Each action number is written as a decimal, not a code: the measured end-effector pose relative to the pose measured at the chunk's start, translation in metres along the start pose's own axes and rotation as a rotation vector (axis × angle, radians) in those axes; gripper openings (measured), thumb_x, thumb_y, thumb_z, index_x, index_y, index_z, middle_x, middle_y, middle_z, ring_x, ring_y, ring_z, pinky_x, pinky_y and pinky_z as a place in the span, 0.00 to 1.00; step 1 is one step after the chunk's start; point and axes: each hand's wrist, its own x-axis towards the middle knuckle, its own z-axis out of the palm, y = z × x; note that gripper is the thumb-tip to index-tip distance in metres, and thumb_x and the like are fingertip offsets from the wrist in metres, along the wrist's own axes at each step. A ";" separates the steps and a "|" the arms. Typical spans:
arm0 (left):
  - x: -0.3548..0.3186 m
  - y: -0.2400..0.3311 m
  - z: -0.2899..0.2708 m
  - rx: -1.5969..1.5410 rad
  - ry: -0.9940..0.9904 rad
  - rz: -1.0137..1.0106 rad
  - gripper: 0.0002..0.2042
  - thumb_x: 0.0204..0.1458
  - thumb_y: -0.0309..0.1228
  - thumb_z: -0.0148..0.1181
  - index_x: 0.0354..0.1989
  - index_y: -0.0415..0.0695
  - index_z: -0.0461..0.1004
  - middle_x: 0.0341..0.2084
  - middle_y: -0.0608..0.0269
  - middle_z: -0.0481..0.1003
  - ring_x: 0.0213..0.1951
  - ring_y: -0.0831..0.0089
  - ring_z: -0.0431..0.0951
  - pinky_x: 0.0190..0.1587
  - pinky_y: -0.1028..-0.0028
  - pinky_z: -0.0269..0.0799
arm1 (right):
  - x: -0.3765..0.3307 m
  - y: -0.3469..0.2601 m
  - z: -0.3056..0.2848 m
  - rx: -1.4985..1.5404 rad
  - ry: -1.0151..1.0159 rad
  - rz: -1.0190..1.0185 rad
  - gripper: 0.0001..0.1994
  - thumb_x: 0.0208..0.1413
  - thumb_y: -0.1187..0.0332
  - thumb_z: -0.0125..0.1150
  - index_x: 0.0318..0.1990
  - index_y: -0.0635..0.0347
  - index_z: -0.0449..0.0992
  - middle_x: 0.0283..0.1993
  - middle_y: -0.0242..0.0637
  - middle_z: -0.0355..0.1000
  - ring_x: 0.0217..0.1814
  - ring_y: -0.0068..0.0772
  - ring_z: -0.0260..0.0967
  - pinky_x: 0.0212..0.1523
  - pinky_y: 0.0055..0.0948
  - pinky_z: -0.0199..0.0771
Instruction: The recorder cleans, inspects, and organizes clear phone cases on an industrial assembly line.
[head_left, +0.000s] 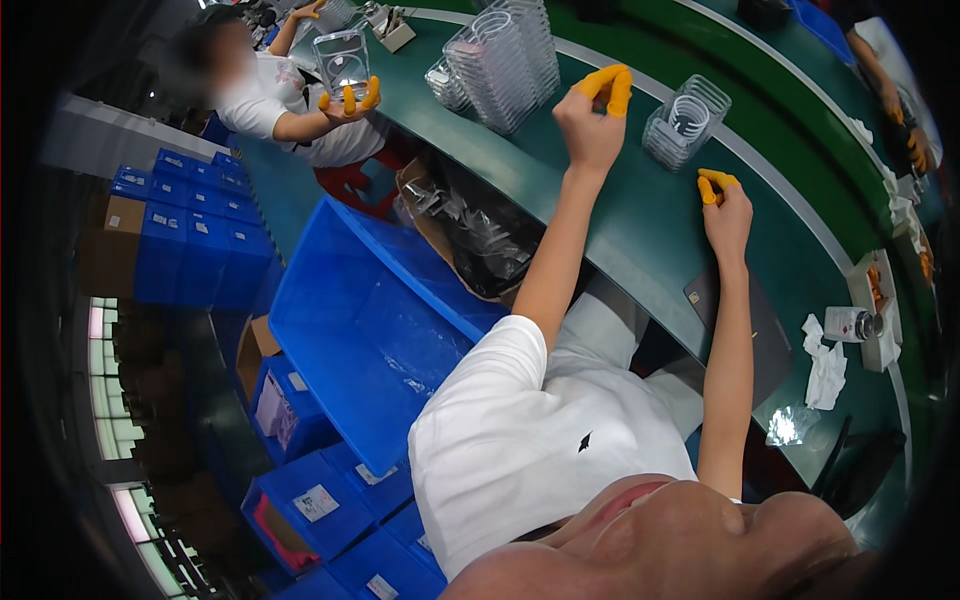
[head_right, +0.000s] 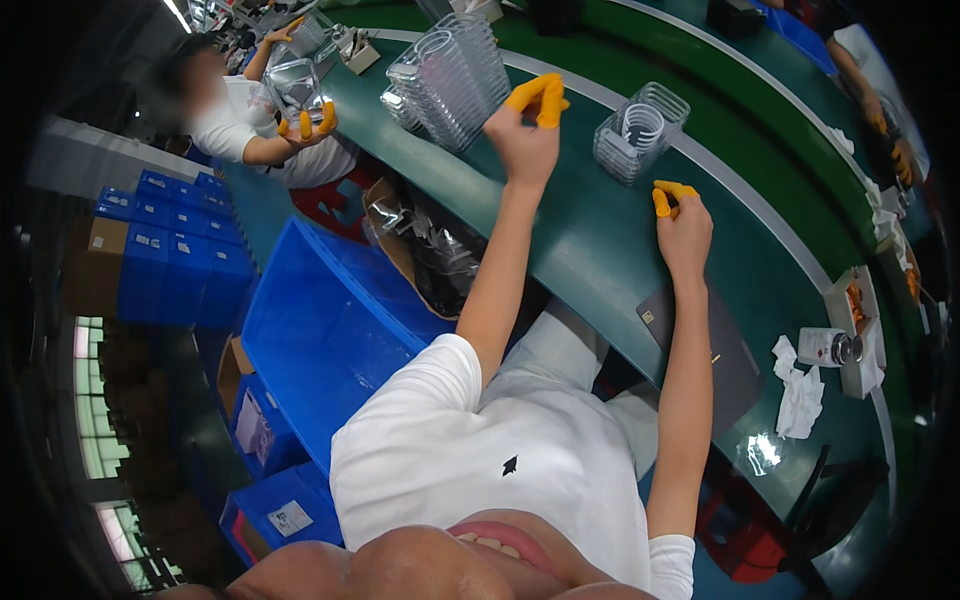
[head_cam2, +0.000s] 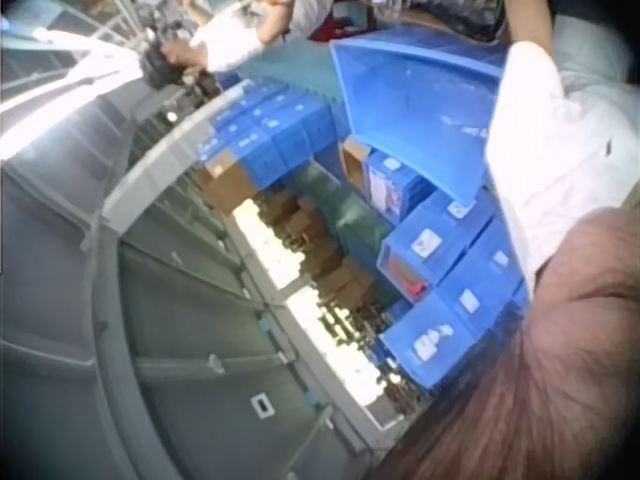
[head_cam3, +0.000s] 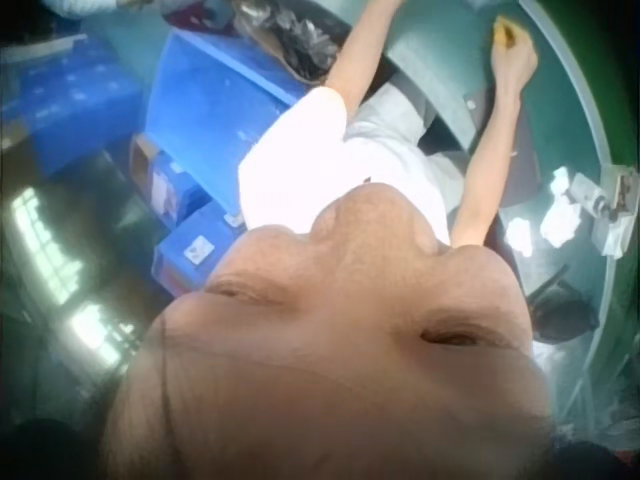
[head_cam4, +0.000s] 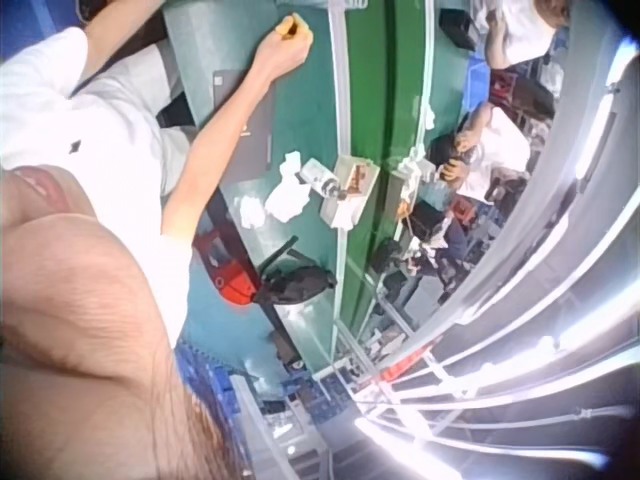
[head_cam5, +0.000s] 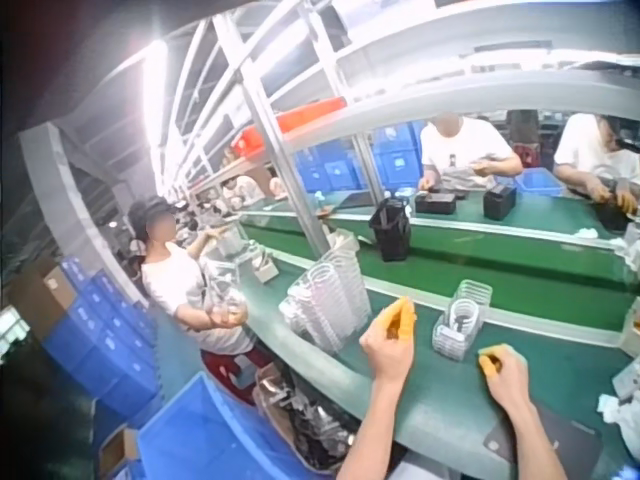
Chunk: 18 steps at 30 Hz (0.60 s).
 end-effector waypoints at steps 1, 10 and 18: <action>0.000 0.012 -0.025 0.081 0.064 0.184 0.05 0.52 0.25 0.70 0.36 0.39 0.83 0.27 0.59 0.80 0.27 0.69 0.77 0.29 0.74 0.68 | 0.001 -0.001 -0.001 -0.014 -0.004 -0.003 0.11 0.52 0.74 0.60 0.42 0.69 0.80 0.38 0.50 0.77 0.36 0.49 0.75 0.39 0.41 0.73; 0.132 -0.046 -0.229 0.816 0.630 0.047 0.53 0.37 0.47 0.81 0.69 0.35 0.56 0.56 0.44 0.68 0.54 0.52 0.71 0.59 0.58 0.64 | 0.002 0.006 0.002 -0.089 -0.009 -0.002 0.10 0.54 0.70 0.63 0.41 0.66 0.81 0.39 0.49 0.76 0.37 0.52 0.74 0.40 0.43 0.74; 0.178 -0.130 -0.263 1.233 0.241 0.113 0.62 0.28 0.65 0.77 0.68 0.32 0.58 0.57 0.37 0.70 0.63 0.40 0.65 0.65 0.46 0.57 | -0.003 -0.006 -0.001 -0.024 -0.031 0.015 0.09 0.56 0.66 0.65 0.42 0.58 0.84 0.41 0.46 0.77 0.40 0.51 0.76 0.42 0.43 0.75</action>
